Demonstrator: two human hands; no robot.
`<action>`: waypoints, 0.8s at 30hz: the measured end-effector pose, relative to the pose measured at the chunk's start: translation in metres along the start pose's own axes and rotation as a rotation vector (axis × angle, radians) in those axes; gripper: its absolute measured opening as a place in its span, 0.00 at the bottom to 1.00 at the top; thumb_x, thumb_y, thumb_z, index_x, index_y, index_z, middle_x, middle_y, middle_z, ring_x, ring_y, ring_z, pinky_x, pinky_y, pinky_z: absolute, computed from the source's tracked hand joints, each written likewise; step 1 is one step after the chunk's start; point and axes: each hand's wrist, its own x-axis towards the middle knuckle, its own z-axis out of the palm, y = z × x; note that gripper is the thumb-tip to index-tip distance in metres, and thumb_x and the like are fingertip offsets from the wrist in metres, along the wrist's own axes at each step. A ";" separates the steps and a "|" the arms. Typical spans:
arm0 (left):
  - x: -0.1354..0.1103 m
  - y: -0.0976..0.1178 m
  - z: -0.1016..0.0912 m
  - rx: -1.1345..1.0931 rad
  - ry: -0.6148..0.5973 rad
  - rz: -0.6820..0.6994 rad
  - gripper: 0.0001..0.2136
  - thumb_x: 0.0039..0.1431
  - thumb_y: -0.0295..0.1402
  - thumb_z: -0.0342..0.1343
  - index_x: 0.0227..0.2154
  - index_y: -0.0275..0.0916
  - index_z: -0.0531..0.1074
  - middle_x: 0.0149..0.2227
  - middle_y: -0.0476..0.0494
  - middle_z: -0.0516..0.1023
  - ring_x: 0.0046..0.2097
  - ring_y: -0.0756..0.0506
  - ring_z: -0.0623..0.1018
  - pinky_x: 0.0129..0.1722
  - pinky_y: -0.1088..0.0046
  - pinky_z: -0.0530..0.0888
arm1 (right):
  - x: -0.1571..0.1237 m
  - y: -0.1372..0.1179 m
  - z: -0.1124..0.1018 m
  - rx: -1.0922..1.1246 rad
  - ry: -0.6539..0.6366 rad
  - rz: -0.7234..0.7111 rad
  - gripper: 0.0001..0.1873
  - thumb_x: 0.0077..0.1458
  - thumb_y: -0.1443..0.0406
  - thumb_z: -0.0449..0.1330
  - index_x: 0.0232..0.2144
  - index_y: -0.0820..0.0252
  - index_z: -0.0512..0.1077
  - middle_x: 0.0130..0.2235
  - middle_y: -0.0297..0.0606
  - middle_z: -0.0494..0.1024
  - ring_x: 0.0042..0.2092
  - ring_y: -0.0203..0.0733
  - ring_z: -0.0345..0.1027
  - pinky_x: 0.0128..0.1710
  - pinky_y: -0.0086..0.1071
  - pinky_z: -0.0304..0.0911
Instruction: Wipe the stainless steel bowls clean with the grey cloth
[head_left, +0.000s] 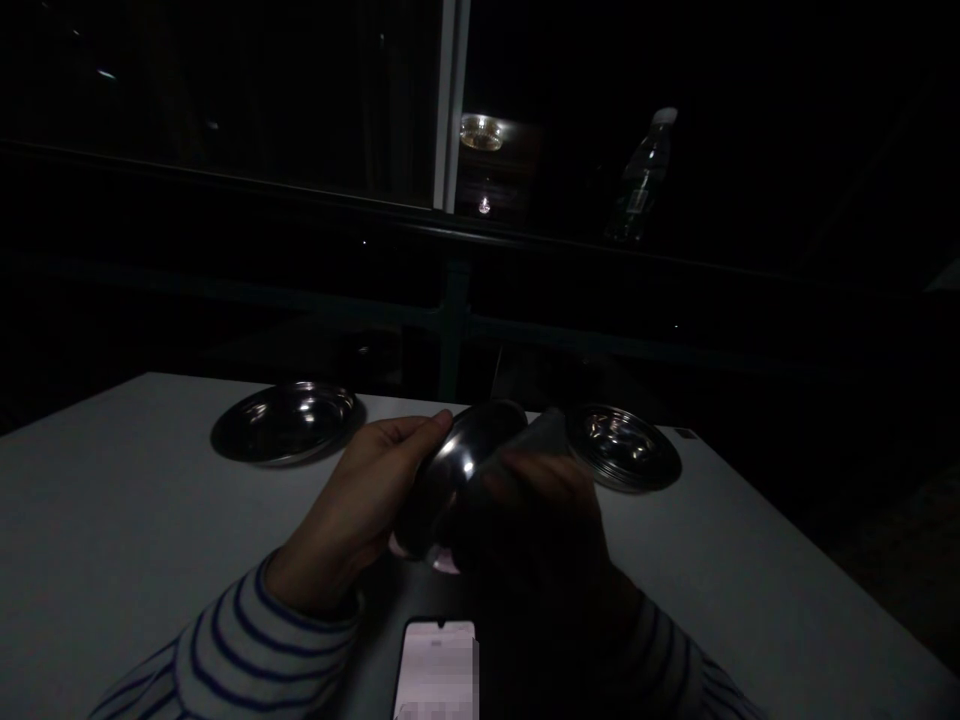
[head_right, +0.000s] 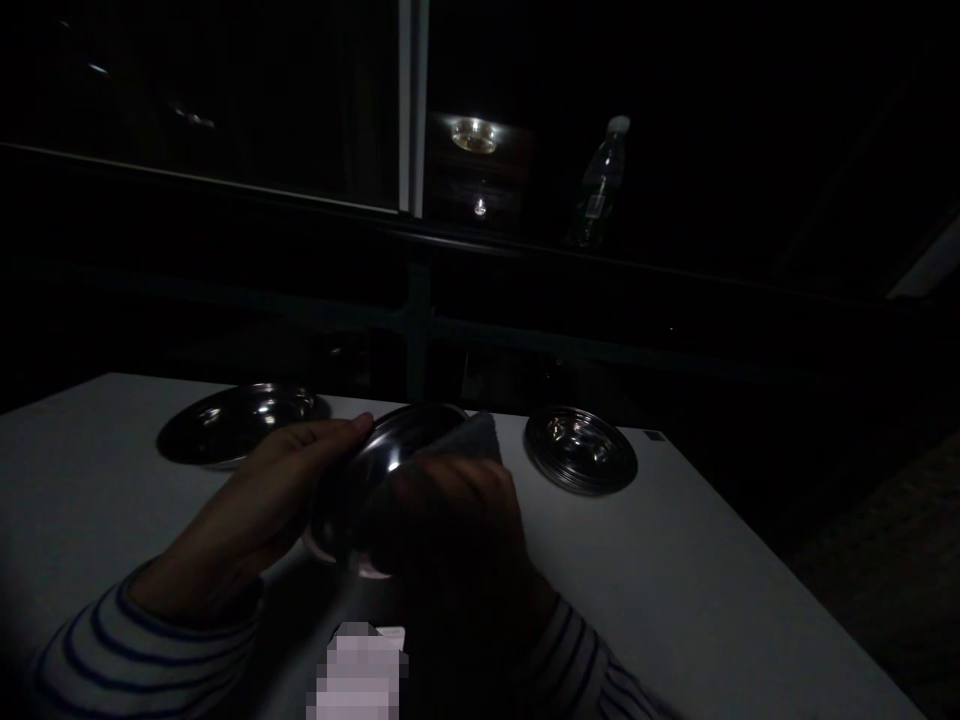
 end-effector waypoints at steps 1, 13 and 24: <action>-0.001 0.000 0.000 0.007 0.000 -0.005 0.13 0.49 0.40 0.57 0.21 0.33 0.72 0.17 0.47 0.73 0.17 0.52 0.69 0.15 0.80 0.62 | 0.002 0.001 -0.003 0.010 0.049 0.047 0.18 0.54 0.63 0.53 0.49 0.61 0.62 0.47 0.44 0.68 0.48 0.47 0.61 0.44 0.44 0.60; -0.004 0.000 0.007 0.077 0.027 0.044 0.13 0.48 0.40 0.58 0.20 0.34 0.72 0.14 0.50 0.70 0.15 0.54 0.66 0.13 0.83 0.59 | 0.007 0.004 -0.007 0.016 0.068 0.088 0.17 0.55 0.65 0.51 0.48 0.63 0.63 0.46 0.46 0.68 0.48 0.46 0.61 0.44 0.42 0.59; -0.002 -0.009 0.009 0.137 -0.023 0.064 0.14 0.48 0.41 0.58 0.17 0.35 0.70 0.13 0.54 0.64 0.15 0.57 0.61 0.14 0.83 0.56 | 0.009 0.005 -0.009 -0.012 0.015 0.072 0.16 0.57 0.63 0.50 0.47 0.62 0.65 0.45 0.44 0.70 0.46 0.46 0.62 0.42 0.42 0.58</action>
